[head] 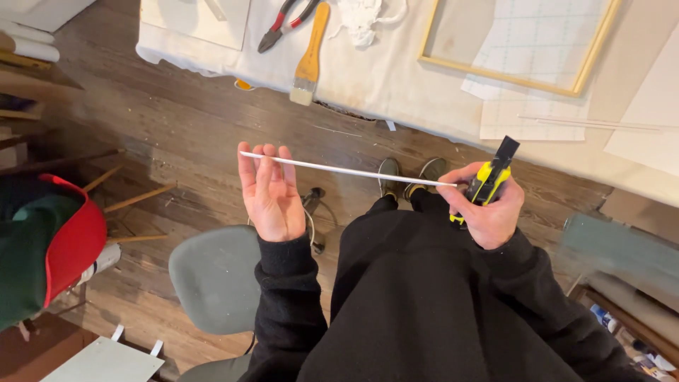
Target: Measuring and cutting a white spacer strip to fit inside a picture frame using a utility knife and measuring tape.
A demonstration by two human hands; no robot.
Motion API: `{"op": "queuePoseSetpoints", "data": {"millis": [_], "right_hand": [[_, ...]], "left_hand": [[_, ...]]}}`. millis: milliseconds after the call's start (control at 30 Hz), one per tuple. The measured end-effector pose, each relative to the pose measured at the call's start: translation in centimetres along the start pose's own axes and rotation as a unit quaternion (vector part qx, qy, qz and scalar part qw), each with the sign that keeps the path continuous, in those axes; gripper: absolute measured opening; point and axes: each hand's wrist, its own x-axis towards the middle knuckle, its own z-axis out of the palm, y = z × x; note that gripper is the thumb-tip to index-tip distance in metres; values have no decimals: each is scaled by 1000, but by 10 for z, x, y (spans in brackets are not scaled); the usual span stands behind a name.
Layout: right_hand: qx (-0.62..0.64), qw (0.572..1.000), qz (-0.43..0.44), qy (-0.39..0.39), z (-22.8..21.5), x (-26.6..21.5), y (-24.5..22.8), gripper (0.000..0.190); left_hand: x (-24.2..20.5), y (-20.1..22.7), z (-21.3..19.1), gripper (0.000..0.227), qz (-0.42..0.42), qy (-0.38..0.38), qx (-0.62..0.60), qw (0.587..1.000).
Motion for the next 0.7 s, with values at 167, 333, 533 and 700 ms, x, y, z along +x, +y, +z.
{"op": "queuePoseSetpoints", "data": {"millis": [167,333,533,700], "right_hand": [[2,996,-76,35,7,-4,-38,29],[-102,987,-120,0,15,-9,-69,25],[-145,972,-182,25,9,-17,-74,28],[-165,960,-227,2,-15,-20,-87,33]], "left_hand": [[-37,10,36,52,294,-4,383,876],[-74,1,104,45,188,-323,546,750],[-76,-27,108,40,107,-430,483,755],[-80,-31,113,34,99,-417,477,767]]}}
